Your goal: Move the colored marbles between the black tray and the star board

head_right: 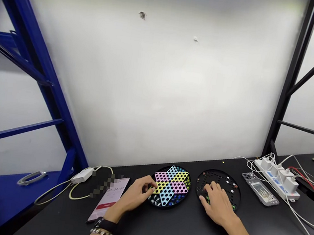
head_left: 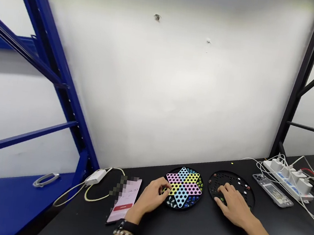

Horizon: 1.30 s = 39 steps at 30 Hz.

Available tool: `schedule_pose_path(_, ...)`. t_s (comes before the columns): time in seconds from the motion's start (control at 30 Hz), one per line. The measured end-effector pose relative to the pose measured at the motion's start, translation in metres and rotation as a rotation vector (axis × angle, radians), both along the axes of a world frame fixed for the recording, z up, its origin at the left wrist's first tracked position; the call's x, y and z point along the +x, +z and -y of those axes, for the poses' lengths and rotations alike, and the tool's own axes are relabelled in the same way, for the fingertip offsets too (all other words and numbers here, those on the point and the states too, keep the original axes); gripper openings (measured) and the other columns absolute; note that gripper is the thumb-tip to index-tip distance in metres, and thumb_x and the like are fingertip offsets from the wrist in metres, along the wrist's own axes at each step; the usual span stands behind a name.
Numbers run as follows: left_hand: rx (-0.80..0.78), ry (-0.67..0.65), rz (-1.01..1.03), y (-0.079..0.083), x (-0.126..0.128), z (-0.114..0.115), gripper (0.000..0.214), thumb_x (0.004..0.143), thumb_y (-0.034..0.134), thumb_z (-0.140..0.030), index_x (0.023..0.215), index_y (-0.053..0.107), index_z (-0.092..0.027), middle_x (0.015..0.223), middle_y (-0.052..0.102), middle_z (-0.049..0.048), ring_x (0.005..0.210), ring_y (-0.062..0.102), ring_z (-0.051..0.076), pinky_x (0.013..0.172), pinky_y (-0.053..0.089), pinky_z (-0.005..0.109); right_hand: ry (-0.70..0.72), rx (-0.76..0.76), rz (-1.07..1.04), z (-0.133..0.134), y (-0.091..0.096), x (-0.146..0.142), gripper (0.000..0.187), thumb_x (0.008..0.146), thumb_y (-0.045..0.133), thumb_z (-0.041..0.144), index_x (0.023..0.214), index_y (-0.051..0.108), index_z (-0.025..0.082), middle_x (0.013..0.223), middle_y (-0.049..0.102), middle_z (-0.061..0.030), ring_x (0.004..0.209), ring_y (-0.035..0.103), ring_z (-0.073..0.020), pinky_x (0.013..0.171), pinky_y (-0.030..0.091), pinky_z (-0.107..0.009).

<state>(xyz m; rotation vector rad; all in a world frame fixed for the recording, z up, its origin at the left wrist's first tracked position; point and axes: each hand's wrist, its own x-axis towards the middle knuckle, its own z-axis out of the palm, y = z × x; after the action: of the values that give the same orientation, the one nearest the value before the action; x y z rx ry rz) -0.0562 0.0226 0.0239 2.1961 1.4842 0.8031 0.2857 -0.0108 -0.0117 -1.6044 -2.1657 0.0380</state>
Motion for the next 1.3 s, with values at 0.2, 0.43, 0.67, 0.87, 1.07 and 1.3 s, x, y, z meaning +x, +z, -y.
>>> schedule_pose_path(0.2, 0.006, -0.007, -0.008, 0.000, -0.001, -0.001, 0.020, 0.085, 0.052, -0.032, 0.086, 0.069, -0.023, 0.087, 0.066, 0.0023, 0.073, 0.057, 0.018, 0.069, 0.046, 0.028, -0.033, -0.189, -0.304, 0.011, 0.008, 0.053, 0.028, 0.095, 0.036, 0.035, 0.097, 0.063, 0.026, 0.094, 0.065, -0.0041, 0.085, 0.061, -0.0197, 0.080, 0.049, -0.034)
schedule_pose_path(0.43, -0.003, -0.004, -0.012, 0.000, 0.002, 0.001, 0.018, 0.085, 0.052, -0.029, 0.088, 0.068, -0.023, 0.090, 0.064, 0.0014, 0.071, 0.055, 0.016, 0.067, 0.045, 0.028, 0.075, -0.259, -0.309, 0.034, 0.002, 0.057, 0.024, 0.088, 0.050, 0.035, 0.104, 0.067, 0.028, 0.101, 0.066, -0.0037, 0.083, 0.062, -0.0187, 0.079, 0.051, -0.031)
schedule_pose_path(0.67, -0.003, -0.012, -0.011, 0.001, 0.001, 0.002, 0.019, 0.086, 0.052, -0.031, 0.089, 0.069, -0.022, 0.092, 0.065, 0.0024, 0.070, 0.056, 0.017, 0.067, 0.045, 0.028, 0.085, -0.363, -0.413, 0.026, 0.000, 0.065, 0.022, 0.087, 0.051, 0.037, 0.094, 0.068, 0.025, 0.091, 0.065, -0.0047, 0.085, 0.061, -0.0216, 0.081, 0.050, -0.036)
schedule_pose_path(0.87, 0.004, -0.004, -0.024, 0.000, 0.001, 0.000, 0.021, 0.086, 0.051, -0.033, 0.089, 0.068, -0.023, 0.091, 0.064, 0.0023, 0.071, 0.057, 0.017, 0.069, 0.047, 0.028, -0.079, -0.373, -1.098, 0.015, 0.018, 0.065, 0.032, 0.081, 0.051, 0.041, 0.106, 0.063, 0.024, 0.085, 0.058, -0.0017, 0.073, 0.060, -0.0185, 0.056, 0.046, -0.028)
schedule_pose_path(1.07, 0.004, -0.002, -0.018, 0.000, 0.001, 0.000, 0.020, 0.086, 0.050, -0.032, 0.088, 0.068, -0.023, 0.091, 0.064, 0.0023, 0.071, 0.056, 0.017, 0.069, 0.047, 0.029, -0.103, -0.250, -0.519, 0.023, 0.006, 0.050, 0.020, 0.083, 0.051, 0.038, 0.086, 0.066, 0.025, 0.072, 0.057, 0.0003, 0.069, 0.058, -0.0180, 0.062, 0.046, -0.028)
schedule_pose_path(1.3, -0.005, 0.000, -0.015, -0.001, 0.001, 0.000, 0.022, 0.086, 0.051, -0.035, 0.088, 0.068, -0.023, 0.091, 0.065, 0.0023, 0.071, 0.055, 0.017, 0.069, 0.047, 0.028, 0.024, -0.054, 0.035, 0.037, -0.012, 0.022, 0.026, 0.093, 0.041, 0.028, 0.095, 0.067, 0.026, 0.094, 0.066, -0.0050, 0.078, 0.067, -0.0214, 0.065, 0.047, -0.030)
